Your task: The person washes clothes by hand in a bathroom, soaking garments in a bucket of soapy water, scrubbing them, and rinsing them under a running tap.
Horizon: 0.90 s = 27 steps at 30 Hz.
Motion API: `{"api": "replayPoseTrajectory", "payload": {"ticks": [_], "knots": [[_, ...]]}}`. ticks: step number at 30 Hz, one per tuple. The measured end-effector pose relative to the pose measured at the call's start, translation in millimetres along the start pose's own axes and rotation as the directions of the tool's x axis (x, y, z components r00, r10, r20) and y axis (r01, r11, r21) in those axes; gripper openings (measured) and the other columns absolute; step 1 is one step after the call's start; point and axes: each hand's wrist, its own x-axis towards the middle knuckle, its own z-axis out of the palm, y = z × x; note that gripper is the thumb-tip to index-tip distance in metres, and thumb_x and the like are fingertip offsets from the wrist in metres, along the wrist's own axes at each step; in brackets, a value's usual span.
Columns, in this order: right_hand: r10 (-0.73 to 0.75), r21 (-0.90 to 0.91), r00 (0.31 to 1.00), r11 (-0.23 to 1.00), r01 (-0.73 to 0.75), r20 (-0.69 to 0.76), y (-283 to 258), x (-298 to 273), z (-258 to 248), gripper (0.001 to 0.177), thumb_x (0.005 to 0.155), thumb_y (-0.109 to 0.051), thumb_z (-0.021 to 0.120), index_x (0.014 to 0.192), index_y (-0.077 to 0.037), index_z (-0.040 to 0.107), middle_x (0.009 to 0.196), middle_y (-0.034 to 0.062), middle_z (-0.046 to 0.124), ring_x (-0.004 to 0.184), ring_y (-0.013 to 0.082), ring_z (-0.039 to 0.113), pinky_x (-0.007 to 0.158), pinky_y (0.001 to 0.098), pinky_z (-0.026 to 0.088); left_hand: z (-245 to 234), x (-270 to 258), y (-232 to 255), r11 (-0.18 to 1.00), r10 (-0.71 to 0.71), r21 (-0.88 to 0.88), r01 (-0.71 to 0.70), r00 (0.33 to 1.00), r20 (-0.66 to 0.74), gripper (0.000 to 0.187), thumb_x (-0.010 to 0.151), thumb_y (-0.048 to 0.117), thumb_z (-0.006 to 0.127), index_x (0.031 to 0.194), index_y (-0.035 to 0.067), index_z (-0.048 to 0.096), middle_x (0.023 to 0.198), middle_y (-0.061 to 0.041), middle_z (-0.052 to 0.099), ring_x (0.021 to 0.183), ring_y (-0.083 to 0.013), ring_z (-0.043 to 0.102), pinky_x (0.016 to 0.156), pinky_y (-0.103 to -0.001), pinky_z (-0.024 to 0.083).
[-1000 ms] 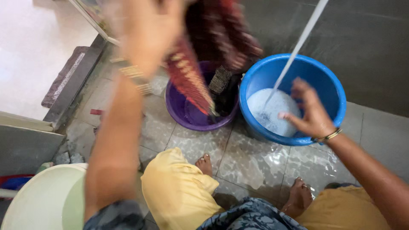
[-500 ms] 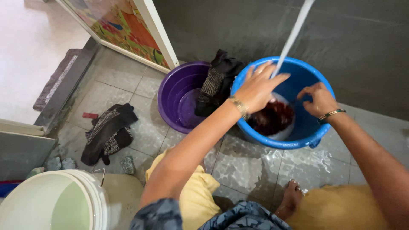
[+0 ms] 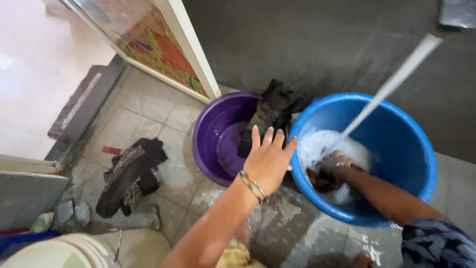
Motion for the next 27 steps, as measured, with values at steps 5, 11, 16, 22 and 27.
{"api": "replayPoseTrajectory", "payload": {"ticks": [5,11,16,22,27], "knots": [[-0.177,-0.141,0.984,0.974,0.178,0.019,-38,-15,56,0.037,0.102,-0.033,0.045,0.132,-0.020,0.060,0.134,0.0149,0.057,0.126,0.0336,0.056,0.098,0.0464,0.052,5,3,-11,0.999,0.020,0.050,-0.020,1.000,-0.001,0.062,0.083,0.032,0.071,0.138,0.007,0.058,0.137,-0.029,0.055,0.136,-0.0493,0.044,0.117,-0.070,0.018],[-0.213,-0.113,0.975,0.969,0.220,0.070,-11,40,69,0.040,0.095,-0.035,0.052,0.128,-0.015,0.062,0.127,0.0152,0.062,0.116,0.0322,0.061,0.091,0.0454,0.054,5,-1,-9,0.991,0.070,-0.111,-0.068,0.997,0.011,0.064,0.085,0.032,0.070,0.142,0.006,0.057,0.142,-0.030,0.053,0.140,-0.0502,0.041,0.119,-0.071,0.015],[-0.139,-0.080,0.982,0.985,0.150,0.128,-29,53,96,0.042,0.092,-0.038,0.056,0.126,-0.014,0.065,0.122,0.0144,0.066,0.110,0.0303,0.064,0.089,0.0433,0.055,8,-6,-22,0.996,0.019,-0.085,-0.018,1.000,0.014,0.063,0.084,0.033,0.070,0.140,0.006,0.057,0.140,-0.032,0.053,0.140,-0.0525,0.041,0.118,-0.071,0.014],[-0.331,-0.010,0.927,0.941,0.338,0.174,-35,8,110,0.045,0.088,-0.042,0.062,0.123,-0.014,0.068,0.116,0.0134,0.070,0.104,0.0279,0.068,0.087,0.0409,0.056,11,0,-20,0.993,0.015,-0.119,-0.010,0.999,0.043,0.065,0.085,0.033,0.070,0.142,0.006,0.056,0.139,-0.031,0.053,0.139,-0.0527,0.041,0.118,-0.072,0.013],[-0.270,0.164,0.962,0.952,0.258,0.052,-20,57,65,0.048,0.086,-0.046,0.067,0.121,-0.013,0.070,0.111,0.0125,0.074,0.098,0.0259,0.072,0.086,0.0388,0.057,9,2,-21,0.996,0.023,-0.081,-0.023,1.000,-0.006,0.062,0.086,0.031,0.070,0.142,0.008,0.055,0.140,-0.029,0.054,0.140,-0.0508,0.042,0.119,-0.072,0.013]]}}
